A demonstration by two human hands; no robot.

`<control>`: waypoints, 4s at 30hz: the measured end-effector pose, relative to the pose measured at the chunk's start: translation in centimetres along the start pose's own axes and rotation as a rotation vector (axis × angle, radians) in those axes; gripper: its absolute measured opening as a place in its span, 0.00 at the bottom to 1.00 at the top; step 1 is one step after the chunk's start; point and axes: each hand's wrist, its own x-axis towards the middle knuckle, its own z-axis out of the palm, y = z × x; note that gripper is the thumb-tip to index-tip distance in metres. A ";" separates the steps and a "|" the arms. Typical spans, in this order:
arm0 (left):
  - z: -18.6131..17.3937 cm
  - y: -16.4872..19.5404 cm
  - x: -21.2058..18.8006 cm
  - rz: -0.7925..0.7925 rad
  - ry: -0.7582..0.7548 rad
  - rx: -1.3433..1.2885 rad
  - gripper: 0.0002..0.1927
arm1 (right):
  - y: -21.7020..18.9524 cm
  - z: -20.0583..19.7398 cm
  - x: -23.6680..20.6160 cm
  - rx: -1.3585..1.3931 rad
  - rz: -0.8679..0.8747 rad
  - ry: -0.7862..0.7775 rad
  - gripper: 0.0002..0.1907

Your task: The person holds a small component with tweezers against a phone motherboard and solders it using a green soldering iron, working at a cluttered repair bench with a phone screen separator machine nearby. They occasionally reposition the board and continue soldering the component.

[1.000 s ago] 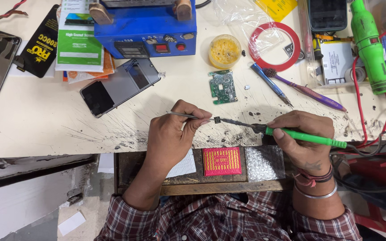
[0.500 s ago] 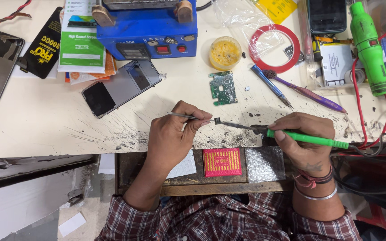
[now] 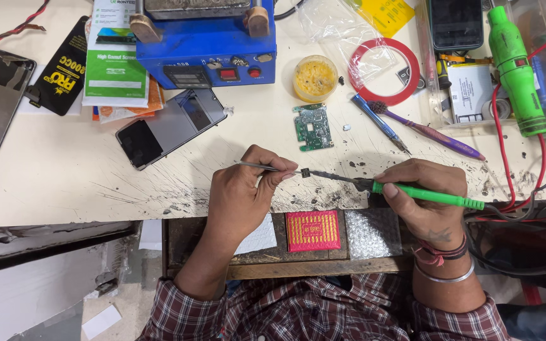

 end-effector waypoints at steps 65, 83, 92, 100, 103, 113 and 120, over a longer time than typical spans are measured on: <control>0.0 0.1 -0.1 -0.025 -0.013 -0.012 0.08 | -0.2 0.1 -0.2 0.003 0.043 0.016 0.06; -0.1 0.1 -0.1 -0.013 -0.005 -0.006 0.08 | -0.2 0.0 -0.1 0.025 0.050 0.019 0.06; -0.3 0.2 0.0 -0.045 -0.018 0.004 0.07 | -0.3 0.0 -0.1 0.036 0.049 0.030 0.06; -0.2 0.2 -0.2 -0.023 -0.014 -0.013 0.07 | 0.0 0.0 -0.3 0.066 0.040 0.032 0.06; -0.1 0.2 -0.1 -0.030 -0.010 -0.025 0.07 | 0.1 -0.1 -0.3 0.034 0.041 0.030 0.06; -0.1 0.1 -0.1 -0.030 -0.008 -0.009 0.07 | -0.1 0.0 -0.3 0.028 0.054 0.029 0.06; -0.1 0.0 -0.1 -0.018 -0.008 -0.007 0.07 | 0.1 0.0 -0.3 0.047 0.050 0.038 0.06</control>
